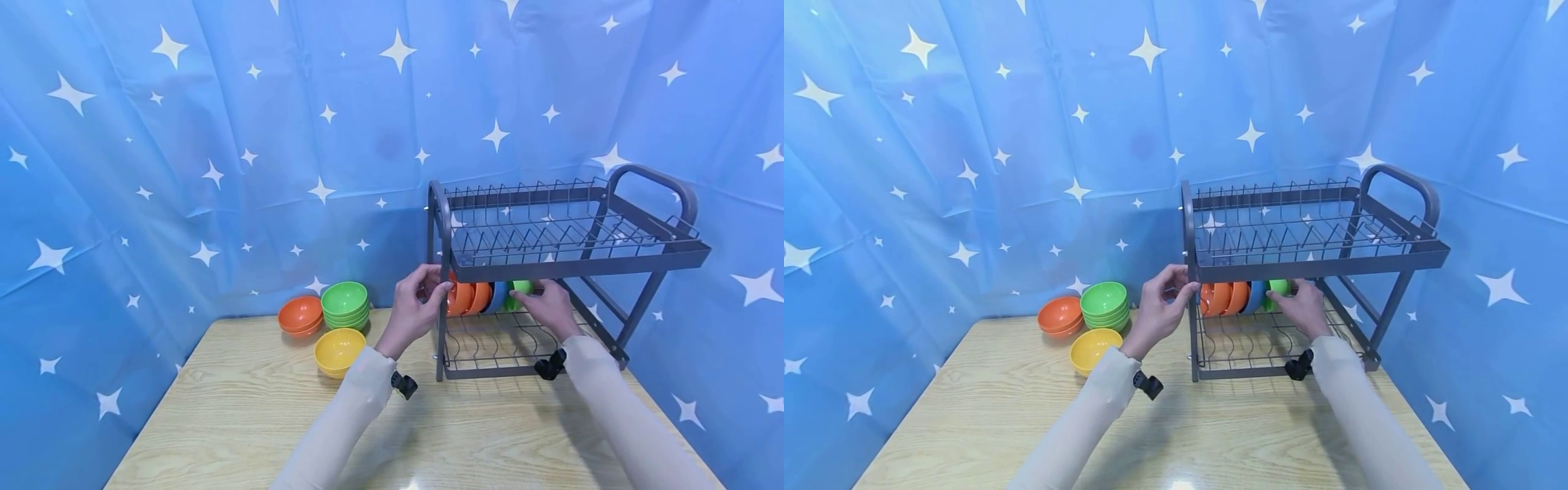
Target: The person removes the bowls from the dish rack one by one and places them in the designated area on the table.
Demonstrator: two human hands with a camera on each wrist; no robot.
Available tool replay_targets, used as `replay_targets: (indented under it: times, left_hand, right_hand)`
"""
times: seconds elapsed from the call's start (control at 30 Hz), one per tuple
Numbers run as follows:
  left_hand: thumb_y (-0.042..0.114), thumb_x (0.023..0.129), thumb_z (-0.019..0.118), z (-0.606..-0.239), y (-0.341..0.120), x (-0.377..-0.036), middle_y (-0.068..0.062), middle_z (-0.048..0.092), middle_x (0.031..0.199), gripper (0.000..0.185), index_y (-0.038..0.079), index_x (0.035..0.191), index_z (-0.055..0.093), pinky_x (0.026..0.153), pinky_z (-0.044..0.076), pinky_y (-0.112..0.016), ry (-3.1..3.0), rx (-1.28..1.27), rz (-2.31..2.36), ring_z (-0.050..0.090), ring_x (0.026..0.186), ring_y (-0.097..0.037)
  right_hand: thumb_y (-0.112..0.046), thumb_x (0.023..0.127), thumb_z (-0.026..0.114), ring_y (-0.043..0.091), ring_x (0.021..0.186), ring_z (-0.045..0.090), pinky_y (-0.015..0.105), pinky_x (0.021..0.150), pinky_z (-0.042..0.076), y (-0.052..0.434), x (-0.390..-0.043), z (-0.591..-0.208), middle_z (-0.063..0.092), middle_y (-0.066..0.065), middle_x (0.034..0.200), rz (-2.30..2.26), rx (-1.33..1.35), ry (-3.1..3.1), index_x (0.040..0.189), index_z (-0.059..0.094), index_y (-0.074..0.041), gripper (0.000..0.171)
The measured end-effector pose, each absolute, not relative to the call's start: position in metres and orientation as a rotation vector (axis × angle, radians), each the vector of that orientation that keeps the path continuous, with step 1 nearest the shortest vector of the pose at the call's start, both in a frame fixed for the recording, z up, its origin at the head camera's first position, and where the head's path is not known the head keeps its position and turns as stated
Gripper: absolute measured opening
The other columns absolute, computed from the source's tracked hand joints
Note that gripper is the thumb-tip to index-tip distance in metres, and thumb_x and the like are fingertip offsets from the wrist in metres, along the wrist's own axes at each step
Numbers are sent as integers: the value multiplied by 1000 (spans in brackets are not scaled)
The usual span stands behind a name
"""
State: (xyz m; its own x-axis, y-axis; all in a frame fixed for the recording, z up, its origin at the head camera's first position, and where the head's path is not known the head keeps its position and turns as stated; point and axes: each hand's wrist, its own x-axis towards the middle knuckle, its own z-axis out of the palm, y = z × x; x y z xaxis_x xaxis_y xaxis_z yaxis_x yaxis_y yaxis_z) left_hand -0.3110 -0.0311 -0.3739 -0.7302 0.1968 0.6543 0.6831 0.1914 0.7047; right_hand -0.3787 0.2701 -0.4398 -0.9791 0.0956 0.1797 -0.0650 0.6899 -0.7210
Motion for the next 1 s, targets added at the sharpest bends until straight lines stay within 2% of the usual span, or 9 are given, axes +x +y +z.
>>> replay_targets:
  times: [0.27, 0.53, 0.67, 0.73, 0.87, 1.0]
  left_hand:
    - [19, 101, 67, -374, -32, -311, -6, 71, 93, 20, 6, 116, 67, 63, 52, -21, -2055, -834, -1559, 62, 75, -11]
    - [18, 101, 66, -374, -31, -311, -6, 70, 93, 18, 7, 115, 68, 62, 52, -21, -2055, -833, -1554, 61, 74, -11]
    - [20, 101, 66, -375, -31, -310, -6, 70, 92, 21, 5, 116, 67, 62, 51, -21, -2062, -823, -1547, 59, 74, -10]
    - [20, 101, 66, -375, -31, -309, -6, 69, 92, 20, 6, 116, 68, 62, 51, -20, -2065, -817, -1544, 58, 74, -10]
    - [20, 101, 66, -375, -31, -309, -5, 70, 93, 16, 12, 115, 68, 63, 51, -19, -2070, -807, -1541, 58, 75, -9]
    - [20, 101, 66, -375, -30, -310, -5, 70, 93, 15, 13, 115, 68, 63, 51, -19, -2067, -802, -1541, 58, 75, -9]
  right_hand:
    - [-42, 100, 62, 51, 129, 50, 64, 101, 49, 274, -374, -432, 50, 34, 143, 1058, 5, -2697, 143, 50, 2, 63]
    - [-45, 100, 63, 51, 130, 50, 65, 100, 49, 276, -367, -418, 52, 32, 142, 1068, -25, -2670, 140, 51, 0, 62]
    - [-47, 100, 61, 49, 125, 53, 64, 94, 51, 277, -363, -408, 55, 30, 136, 1058, -51, -2662, 145, 49, -3, 64]
    - [-47, 101, 60, 47, 116, 55, 62, 91, 50, 277, -361, -403, 57, 29, 127, 1049, -42, -2643, 150, 46, -3, 68]
    - [-51, 100, 60, 44, 113, 56, 63, 97, 47, 278, -357, -395, 60, 28, 123, 1056, -13, -2583, 157, 36, -4, 78]
    - [-59, 97, 60, 48, 128, 55, 66, 106, 44, 278, -353, -389, 57, 30, 139, 1117, -11, -2560, 159, 34, -6, 85]
